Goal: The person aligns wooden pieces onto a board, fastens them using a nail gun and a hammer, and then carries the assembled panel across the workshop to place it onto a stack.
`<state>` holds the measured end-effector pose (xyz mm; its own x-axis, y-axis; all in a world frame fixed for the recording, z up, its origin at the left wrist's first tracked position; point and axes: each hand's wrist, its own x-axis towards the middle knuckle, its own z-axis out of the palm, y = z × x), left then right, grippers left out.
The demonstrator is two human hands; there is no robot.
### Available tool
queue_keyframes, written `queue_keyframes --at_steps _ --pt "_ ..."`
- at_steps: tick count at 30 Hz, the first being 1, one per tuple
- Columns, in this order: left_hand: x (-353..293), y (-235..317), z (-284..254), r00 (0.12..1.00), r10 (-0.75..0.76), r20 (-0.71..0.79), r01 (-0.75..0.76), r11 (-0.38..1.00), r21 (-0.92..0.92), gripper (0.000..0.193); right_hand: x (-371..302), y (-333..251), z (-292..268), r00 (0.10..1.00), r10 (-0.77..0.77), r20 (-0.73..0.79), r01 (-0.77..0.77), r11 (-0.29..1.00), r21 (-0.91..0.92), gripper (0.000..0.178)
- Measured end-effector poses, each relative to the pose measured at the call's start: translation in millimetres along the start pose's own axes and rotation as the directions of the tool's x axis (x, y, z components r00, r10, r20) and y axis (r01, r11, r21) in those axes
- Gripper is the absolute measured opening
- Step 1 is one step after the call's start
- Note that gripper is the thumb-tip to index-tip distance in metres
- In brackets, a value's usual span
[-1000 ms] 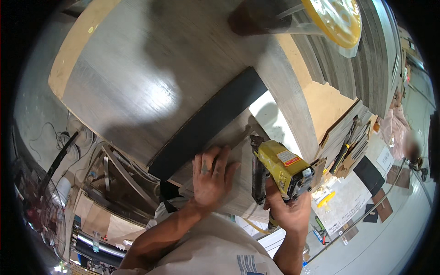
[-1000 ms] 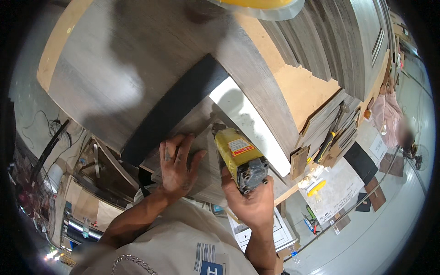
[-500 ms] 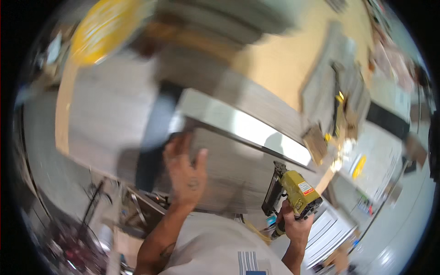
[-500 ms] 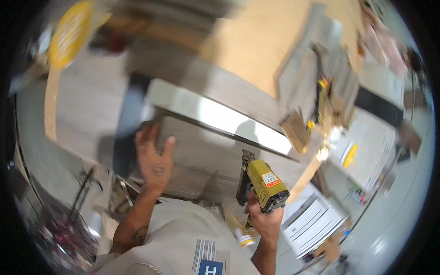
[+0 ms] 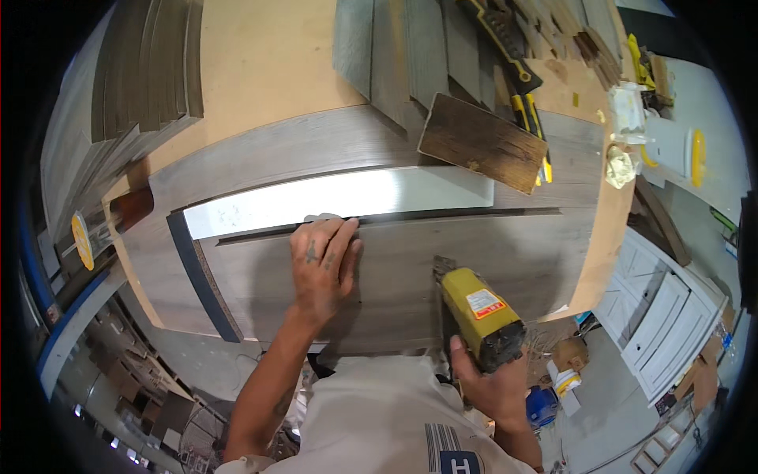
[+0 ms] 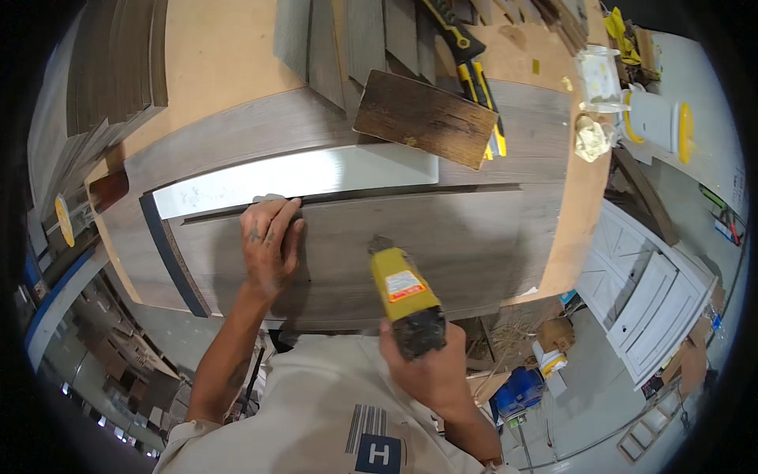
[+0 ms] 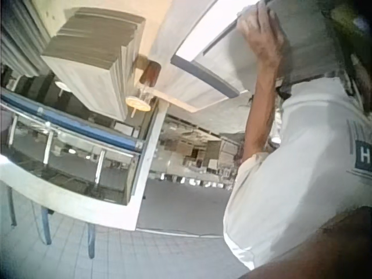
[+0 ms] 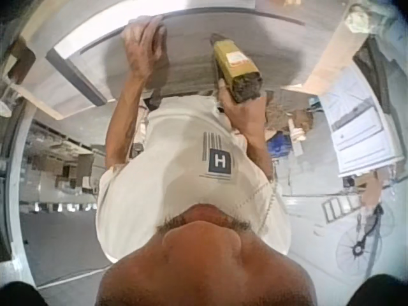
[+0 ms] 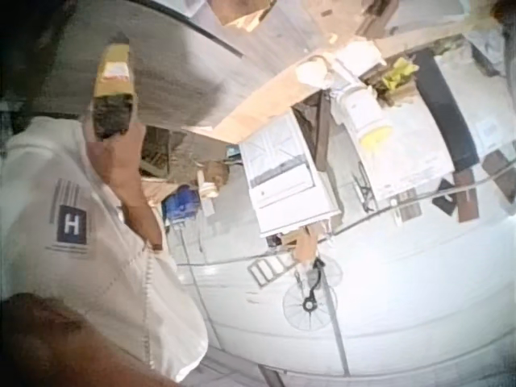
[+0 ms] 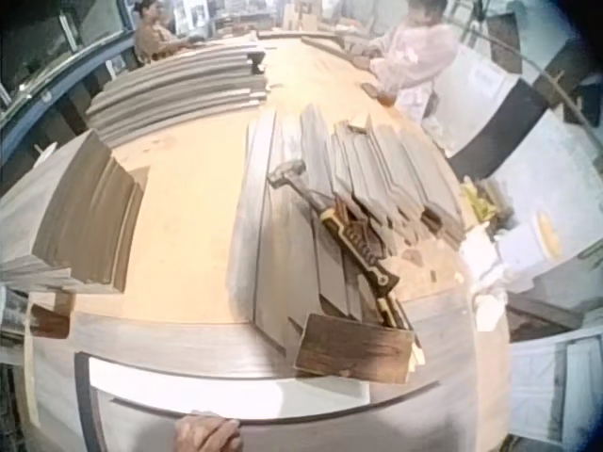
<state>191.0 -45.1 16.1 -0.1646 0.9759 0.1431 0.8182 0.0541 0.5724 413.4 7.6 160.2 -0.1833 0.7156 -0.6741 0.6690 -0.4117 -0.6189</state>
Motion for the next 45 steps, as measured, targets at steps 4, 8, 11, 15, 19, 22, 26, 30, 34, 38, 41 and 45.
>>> queue_keyframes --at_steps 4,8,11,15,19,22,26,30,34,38,41,45 --pt "4 1 4 0.999 -0.014 0.035 0.012 0.998 0.062 0.036 28 -12 27 0.968 -0.249 0.015 0.250 0.963 -0.104 0.021" --pt "0 0 4 0.998 -0.046 0.052 0.043 0.997 0.060 0.035 27 -25 45 0.995 0.065 0.082 -0.064 0.998 -0.015 0.023" --pt "2 -3 5 0.998 -0.050 0.034 0.049 0.998 0.030 0.033 28 -34 53 0.999 0.023 0.038 -0.019 0.995 -0.099 0.018" --pt "3 -5 3 0.996 -0.065 0.063 0.066 0.998 -0.001 0.032 28 -48 63 0.995 0.099 0.008 -0.095 0.978 -0.186 0.013" --pt "2 -8 0 0.996 -0.060 0.061 0.060 0.998 -0.002 0.031 22 -38 73 0.988 -0.154 -0.025 0.139 0.940 -0.311 0.010" --pt "-1 -10 -2 0.997 -0.048 0.059 0.049 0.998 -0.030 0.033 19 -41 78 0.985 -0.160 -0.059 0.131 0.932 -0.338 0.012" --pt "-5 -10 -4 0.997 -0.021 0.076 0.027 0.997 -0.079 0.037 21 -58 79 0.993 0.059 -0.106 -0.079 0.976 -0.202 0.013" --pt "-26 9 -19 0.970 0.076 0.230 -0.043 0.988 -0.147 0.050 -62 25 68 0.916 0.309 -0.255 -0.298 0.951 0.079 0.019" --pt "-96 22 -30 0.721 0.378 0.581 -0.162 0.907 -0.389 0.078 -116 37 77 0.967 0.165 -0.196 -0.206 0.954 -0.216 0.062" --pt "-114 16 -12 0.662 0.466 0.587 -0.422 0.879 -0.222 0.085 -151 67 96 0.948 0.312 -0.068 -0.315 0.948 -0.038 0.074" --pt "-118 16 -10 0.676 0.471 0.567 -0.425 0.877 -0.222 0.087 -143 56 107 0.913 0.396 -0.099 -0.383 0.915 0.123 0.061" --pt "-122 12 -9 0.678 0.482 0.556 -0.451 0.869 -0.204 0.093 -139 72 111 0.948 0.280 -0.153 -0.269 0.959 0.088 0.061"
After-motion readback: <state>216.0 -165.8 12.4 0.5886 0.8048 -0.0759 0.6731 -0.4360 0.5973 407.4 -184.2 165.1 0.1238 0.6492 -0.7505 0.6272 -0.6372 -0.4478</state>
